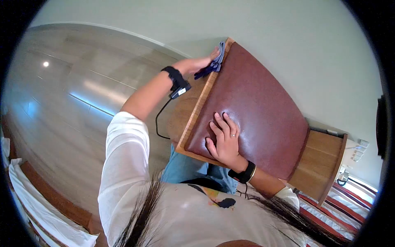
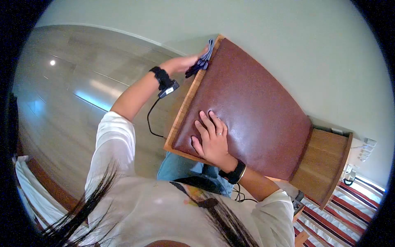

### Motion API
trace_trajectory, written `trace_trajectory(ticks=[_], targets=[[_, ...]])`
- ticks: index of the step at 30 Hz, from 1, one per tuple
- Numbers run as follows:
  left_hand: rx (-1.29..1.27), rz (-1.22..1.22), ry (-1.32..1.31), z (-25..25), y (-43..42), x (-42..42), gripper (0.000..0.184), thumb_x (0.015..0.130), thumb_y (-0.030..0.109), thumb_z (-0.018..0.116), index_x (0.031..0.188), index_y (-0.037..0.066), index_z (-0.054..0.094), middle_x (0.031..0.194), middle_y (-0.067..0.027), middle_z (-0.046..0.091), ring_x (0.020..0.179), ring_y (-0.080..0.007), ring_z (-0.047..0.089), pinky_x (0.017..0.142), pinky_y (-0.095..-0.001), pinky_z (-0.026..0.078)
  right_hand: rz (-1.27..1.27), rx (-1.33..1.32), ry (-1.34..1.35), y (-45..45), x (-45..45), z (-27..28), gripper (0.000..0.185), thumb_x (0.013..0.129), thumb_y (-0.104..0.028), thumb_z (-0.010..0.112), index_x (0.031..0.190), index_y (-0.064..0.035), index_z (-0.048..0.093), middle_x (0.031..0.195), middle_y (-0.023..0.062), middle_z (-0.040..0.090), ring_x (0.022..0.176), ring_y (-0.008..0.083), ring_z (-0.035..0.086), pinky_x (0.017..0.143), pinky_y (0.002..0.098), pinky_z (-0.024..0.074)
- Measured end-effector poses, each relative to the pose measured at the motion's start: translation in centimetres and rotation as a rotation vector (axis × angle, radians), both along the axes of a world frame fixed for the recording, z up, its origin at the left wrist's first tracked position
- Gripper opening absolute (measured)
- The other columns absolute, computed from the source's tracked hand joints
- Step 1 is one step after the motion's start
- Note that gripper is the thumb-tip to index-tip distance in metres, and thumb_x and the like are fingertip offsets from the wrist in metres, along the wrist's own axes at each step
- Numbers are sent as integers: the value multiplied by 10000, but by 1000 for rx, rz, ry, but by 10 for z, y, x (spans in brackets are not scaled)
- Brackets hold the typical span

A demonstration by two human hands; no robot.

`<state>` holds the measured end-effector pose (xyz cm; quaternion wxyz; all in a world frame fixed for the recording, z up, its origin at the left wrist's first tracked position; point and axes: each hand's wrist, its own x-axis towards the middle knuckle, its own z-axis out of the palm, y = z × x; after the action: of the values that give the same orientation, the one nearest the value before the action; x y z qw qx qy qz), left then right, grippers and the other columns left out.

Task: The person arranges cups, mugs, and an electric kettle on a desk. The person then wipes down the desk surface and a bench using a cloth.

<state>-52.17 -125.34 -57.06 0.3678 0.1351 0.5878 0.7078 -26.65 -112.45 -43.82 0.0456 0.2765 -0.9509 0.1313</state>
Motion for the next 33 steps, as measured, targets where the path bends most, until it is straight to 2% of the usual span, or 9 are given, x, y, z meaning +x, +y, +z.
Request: trace_trajectory(ticks=[1,2,4,8,10,16,20,28,33], targets=[[19,32,-40,21,-3,8,761,817,660,206,1206,55,452,1094,-42,527,947,-133,489,855,-273,392,6,4,-6,1,0,0,445,707,-248,600,1091,-53,492,1293,122,366,1191,315,305,936,443,259],[46,-24,44,28,-10,7,730,810,671,231,1120,77,519,984,-10,551,865,-113,486,802,-264,403,12,8,-16,1,1,0,447,706,-249,600,1092,-53,490,1291,124,369,1191,314,306,936,441,259],[21,-3,-47,57,-20,22,685,862,592,237,1221,44,438,1114,-57,515,979,-138,474,894,-261,353,11,7,-13,1,2,-1,447,707,-250,595,1093,-53,487,1288,128,372,1192,313,306,934,438,263],[30,244,145,15,-11,46,639,906,492,230,1338,21,229,1334,-113,312,1209,-182,316,1014,-278,218,12,6,-10,1,0,1,436,715,-249,584,1092,-54,488,1289,132,373,1195,311,305,931,439,263],[99,115,378,-5,-23,62,620,924,428,211,1366,42,9,1427,-94,22,1311,-178,44,1057,-293,69,7,10,-8,1,2,0,433,719,-251,581,1093,-54,488,1291,131,372,1197,309,303,930,438,262],[-76,-61,20,-41,-82,197,692,904,487,201,1352,14,-34,1426,-111,-63,1312,-192,-44,1062,-300,17,17,19,-6,0,1,1,417,741,-251,566,1096,-47,487,1293,125,372,1200,306,300,936,438,242],[-84,40,-53,-91,-97,281,681,907,487,184,1355,19,-27,1428,-104,-53,1314,-193,-31,1062,-300,24,17,24,-21,-1,3,1,409,758,-246,551,1103,-39,480,1308,128,351,1212,310,278,944,440,225],[41,37,-159,-57,-76,210,693,885,540,164,1365,51,60,1417,-105,62,1308,-198,80,1064,-313,94,28,51,-37,3,3,-6,479,789,-378,509,1121,-34,477,1316,136,341,1222,326,260,949,456,211],[-93,124,150,-49,-30,79,750,851,608,123,1371,71,57,1418,-94,75,1298,-170,110,1061,-318,98,26,45,-52,4,3,-5,487,791,-413,497,1112,-47,487,1299,137,371,1204,324,293,930,445,232]])
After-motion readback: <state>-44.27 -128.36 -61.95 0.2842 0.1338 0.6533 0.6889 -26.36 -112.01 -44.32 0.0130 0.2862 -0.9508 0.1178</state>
